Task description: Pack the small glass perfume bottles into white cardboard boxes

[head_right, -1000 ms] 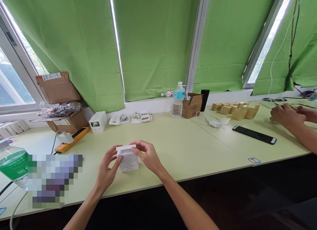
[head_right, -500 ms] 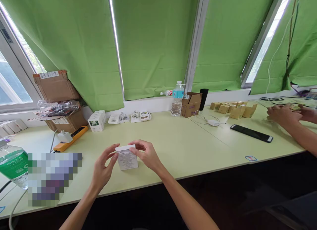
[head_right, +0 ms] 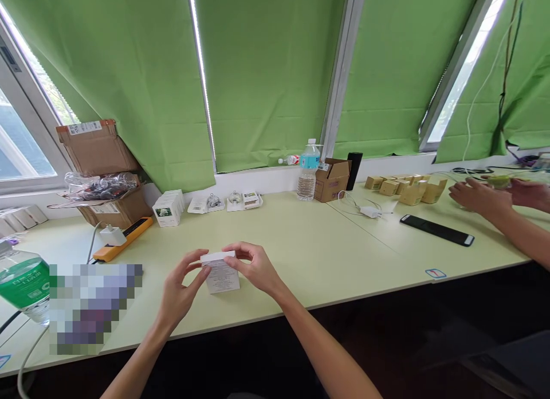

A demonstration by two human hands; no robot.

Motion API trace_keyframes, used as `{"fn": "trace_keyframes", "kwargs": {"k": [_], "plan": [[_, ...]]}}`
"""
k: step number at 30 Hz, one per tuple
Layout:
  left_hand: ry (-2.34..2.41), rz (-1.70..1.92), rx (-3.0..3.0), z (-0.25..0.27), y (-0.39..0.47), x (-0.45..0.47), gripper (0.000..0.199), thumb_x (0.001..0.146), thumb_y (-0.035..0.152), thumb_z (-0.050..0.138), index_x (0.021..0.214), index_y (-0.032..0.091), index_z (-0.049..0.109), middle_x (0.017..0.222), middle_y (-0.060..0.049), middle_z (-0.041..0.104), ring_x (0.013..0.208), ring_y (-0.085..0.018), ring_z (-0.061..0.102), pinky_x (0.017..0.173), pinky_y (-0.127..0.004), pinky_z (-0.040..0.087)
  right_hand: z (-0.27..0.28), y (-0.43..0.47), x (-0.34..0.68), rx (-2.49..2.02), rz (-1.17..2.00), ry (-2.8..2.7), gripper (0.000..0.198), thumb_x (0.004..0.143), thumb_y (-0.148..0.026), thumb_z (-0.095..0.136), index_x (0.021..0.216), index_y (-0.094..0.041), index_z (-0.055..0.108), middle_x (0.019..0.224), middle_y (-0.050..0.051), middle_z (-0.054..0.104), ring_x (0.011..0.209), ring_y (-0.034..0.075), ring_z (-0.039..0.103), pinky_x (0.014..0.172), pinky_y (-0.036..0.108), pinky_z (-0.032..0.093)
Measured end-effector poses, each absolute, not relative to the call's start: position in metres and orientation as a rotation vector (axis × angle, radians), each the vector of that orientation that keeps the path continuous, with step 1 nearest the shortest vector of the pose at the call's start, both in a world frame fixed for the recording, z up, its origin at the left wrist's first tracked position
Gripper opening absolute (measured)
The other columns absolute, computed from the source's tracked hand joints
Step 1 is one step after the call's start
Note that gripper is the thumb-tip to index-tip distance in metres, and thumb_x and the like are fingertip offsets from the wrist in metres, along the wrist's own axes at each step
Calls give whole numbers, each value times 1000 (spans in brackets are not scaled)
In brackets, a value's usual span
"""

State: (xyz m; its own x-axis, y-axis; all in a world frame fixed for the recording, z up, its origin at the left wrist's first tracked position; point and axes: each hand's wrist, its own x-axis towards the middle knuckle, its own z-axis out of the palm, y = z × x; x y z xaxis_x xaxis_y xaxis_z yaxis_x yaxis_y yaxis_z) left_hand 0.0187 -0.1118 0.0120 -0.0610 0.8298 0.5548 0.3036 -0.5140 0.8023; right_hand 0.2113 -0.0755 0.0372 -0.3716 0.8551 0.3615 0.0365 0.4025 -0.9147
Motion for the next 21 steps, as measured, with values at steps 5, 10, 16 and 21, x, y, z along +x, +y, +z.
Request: {"fn": "trace_keyframes", "kwargs": {"k": [5, 10, 16, 21], "plan": [[1204, 1570, 1852, 11, -109, 17, 21, 82, 29, 61, 101, 24, 66, 116, -7, 60, 109, -22, 55, 85, -33, 50, 40, -75, 214, -742, 1106, -1777, 32, 80, -43, 61, 101, -20, 70, 109, 7, 66, 97, 23, 61, 87, 37, 47], [1204, 1562, 1901, 6, -107, 13, 17, 85, 27, 57, 99, 23, 65, 116, -7, 59, 109, -20, 55, 85, -32, 50, 34, -71, 212, -779, 1112, -1790, 31, 84, -44, 57, 99, -20, 69, 102, 6, 68, 92, 21, 62, 80, 32, 48], [1180, 1588, 1881, 0, -104, 14, 15, 88, 26, 51, 94, 20, 64, 115, -8, 59, 108, -20, 56, 86, -32, 49, 27, -67, 208, -793, 1136, -1760, 29, 83, -43, 58, 97, -19, 68, 95, 5, 68, 85, 19, 62, 73, 29, 48], [1168, 1565, 1840, -2, -101, 16, 13, 88, 26, 51, 92, 20, 62, 114, -7, 60, 105, -18, 57, 87, -32, 49, 23, -65, 207, -778, 1163, -1726, 29, 82, -43, 60, 95, -18, 67, 94, 6, 67, 85, 19, 62, 73, 29, 48]]}}
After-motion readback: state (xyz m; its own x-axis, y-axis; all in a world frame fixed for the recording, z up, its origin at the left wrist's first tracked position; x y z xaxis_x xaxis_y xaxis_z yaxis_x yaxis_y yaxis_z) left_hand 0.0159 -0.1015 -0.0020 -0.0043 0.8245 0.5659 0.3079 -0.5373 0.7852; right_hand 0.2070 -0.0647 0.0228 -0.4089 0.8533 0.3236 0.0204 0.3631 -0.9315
